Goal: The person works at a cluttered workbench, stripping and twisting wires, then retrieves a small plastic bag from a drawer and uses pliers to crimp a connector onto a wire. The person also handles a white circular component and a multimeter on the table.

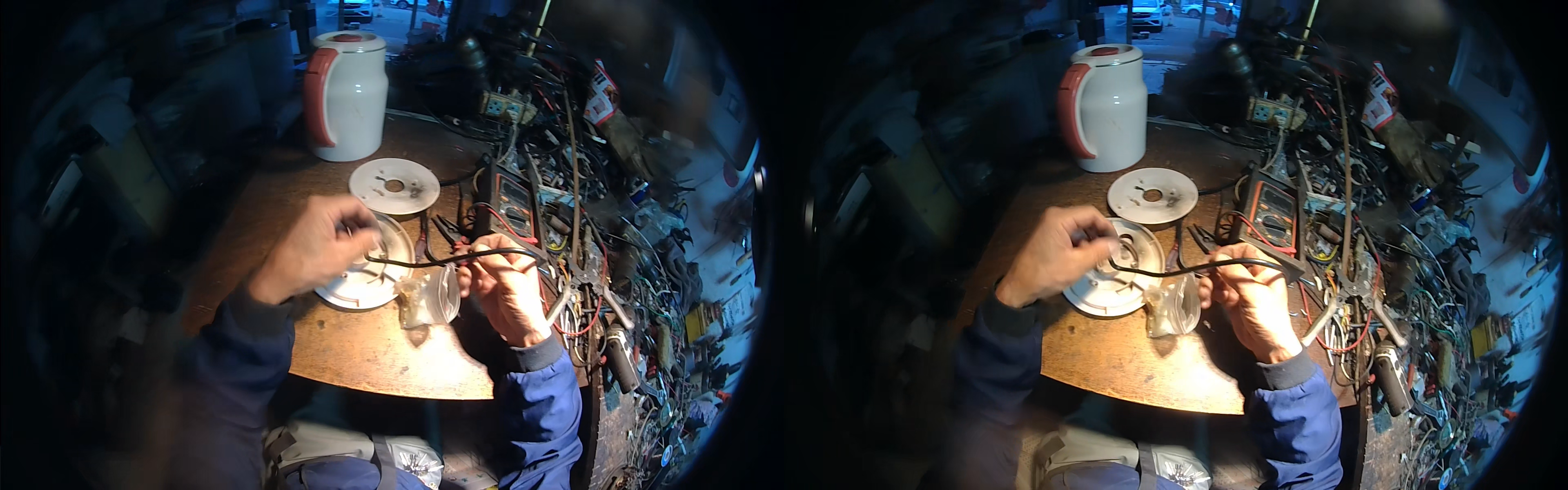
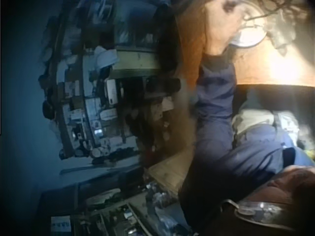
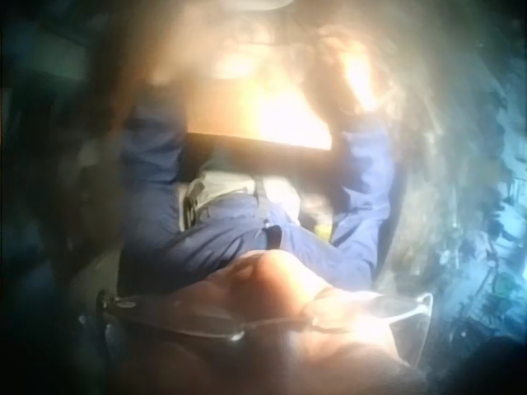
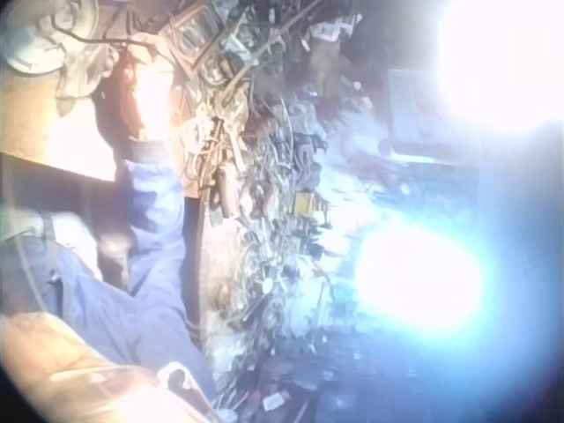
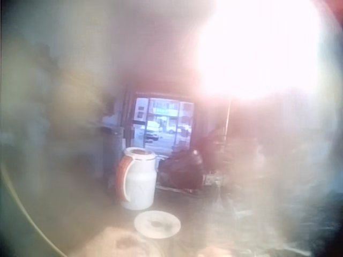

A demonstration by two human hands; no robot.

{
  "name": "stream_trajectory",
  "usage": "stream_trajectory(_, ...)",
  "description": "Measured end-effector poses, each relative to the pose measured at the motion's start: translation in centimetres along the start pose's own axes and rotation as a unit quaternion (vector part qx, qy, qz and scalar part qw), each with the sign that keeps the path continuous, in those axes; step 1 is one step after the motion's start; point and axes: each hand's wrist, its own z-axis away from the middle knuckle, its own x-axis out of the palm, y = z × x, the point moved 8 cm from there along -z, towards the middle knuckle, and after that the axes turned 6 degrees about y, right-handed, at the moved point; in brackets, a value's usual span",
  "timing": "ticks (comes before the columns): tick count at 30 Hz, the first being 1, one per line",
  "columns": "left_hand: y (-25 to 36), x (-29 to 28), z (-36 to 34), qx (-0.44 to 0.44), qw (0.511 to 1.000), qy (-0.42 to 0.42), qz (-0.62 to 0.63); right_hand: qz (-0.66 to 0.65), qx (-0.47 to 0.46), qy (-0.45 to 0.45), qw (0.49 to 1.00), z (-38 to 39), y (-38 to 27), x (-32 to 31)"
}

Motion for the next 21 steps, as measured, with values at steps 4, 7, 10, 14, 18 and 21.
stream_trajectory(4,-1.0,-4.2,-0.2,-0.014,0.984,0.108,-0.144,0.090,0.045,-0.003,0.995,0.4,-0.1,0.1)
stream_trajectory(7,-2.8,-3.3,0.1,-0.115,0.974,0.002,-0.196,0.082,0.053,-0.008,0.995,0.3,0.2,0.2)
stream_trajectory(10,-2.1,-2.4,0.4,-0.103,0.966,-0.045,-0.231,0.075,0.058,0.013,0.995,0.1,0.4,0.1)
stream_trajectory(14,-2.4,-2.4,0.5,-0.052,0.973,-0.024,-0.222,0.070,0.049,0.013,0.996,0.1,0.6,0.5)
stream_trajectory(18,-1.6,-2.0,0.9,-0.066,0.976,-0.032,-0.203,0.083,0.039,0.007,0.996,0.1,0.5,0.4)
stream_trajectory(21,-2.0,-1.2,0.3,-0.047,0.975,-0.026,-0.217,0.087,0.049,0.025,0.995,0.3,0.4,0.0)
